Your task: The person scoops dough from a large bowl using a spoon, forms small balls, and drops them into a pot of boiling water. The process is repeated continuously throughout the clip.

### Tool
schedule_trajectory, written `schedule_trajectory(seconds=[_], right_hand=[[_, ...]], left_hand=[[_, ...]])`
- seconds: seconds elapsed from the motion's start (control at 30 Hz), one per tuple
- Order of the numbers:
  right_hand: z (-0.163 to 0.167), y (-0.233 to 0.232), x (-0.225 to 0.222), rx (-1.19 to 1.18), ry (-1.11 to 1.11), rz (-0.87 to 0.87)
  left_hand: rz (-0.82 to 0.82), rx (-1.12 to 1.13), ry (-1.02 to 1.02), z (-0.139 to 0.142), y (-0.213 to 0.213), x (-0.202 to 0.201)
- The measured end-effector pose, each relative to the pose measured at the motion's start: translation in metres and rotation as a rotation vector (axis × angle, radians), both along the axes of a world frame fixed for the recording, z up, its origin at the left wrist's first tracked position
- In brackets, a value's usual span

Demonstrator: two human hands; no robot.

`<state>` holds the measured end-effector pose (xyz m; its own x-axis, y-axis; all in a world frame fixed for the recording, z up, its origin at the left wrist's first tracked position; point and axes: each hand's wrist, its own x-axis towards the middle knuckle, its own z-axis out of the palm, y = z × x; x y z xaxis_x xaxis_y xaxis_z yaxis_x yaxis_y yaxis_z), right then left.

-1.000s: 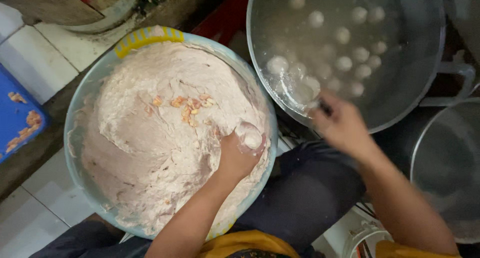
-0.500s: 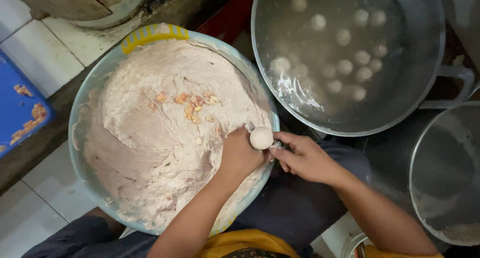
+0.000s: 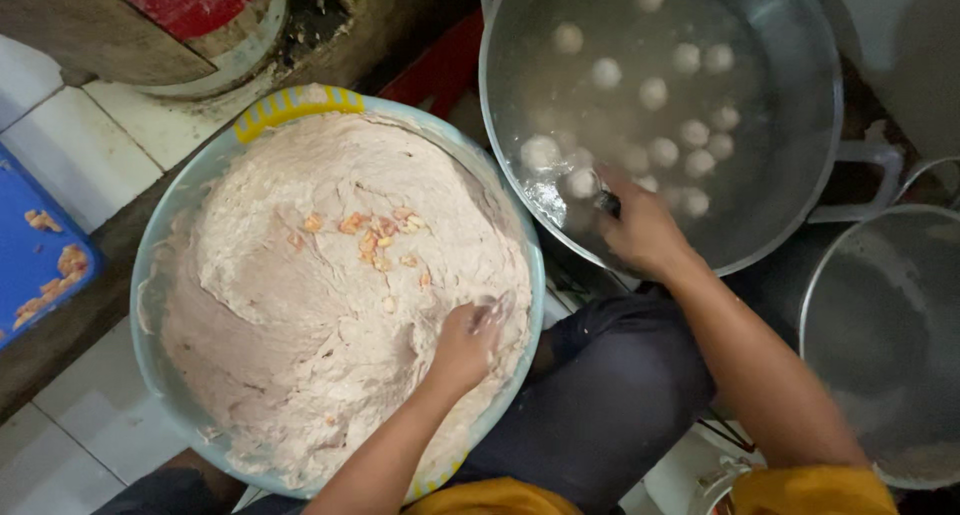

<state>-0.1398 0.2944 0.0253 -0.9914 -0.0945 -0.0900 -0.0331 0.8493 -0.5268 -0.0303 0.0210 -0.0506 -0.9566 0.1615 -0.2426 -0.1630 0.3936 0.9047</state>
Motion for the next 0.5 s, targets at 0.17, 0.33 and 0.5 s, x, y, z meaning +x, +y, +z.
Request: schedule_trajectory(seconds=[0.17, 0.33, 0.5], right_hand=[[0.023, -0.005, 0.016, 0.057, -0.140, -0.244], [0.052, -0.040, 0.067, -0.244, -0.209, 0.038], [0.051, -0.073, 0.100, -0.453, -0.297, 0.145]], left_hand=[[0.067, 0.103, 0.286, 0.025, 0.011, -0.005], [0.156, 0.082, 0.114, 0.054, 0.012, -0.013], [0.035, -0.006, 0.239, 0.053, 0.015, -0.017]])
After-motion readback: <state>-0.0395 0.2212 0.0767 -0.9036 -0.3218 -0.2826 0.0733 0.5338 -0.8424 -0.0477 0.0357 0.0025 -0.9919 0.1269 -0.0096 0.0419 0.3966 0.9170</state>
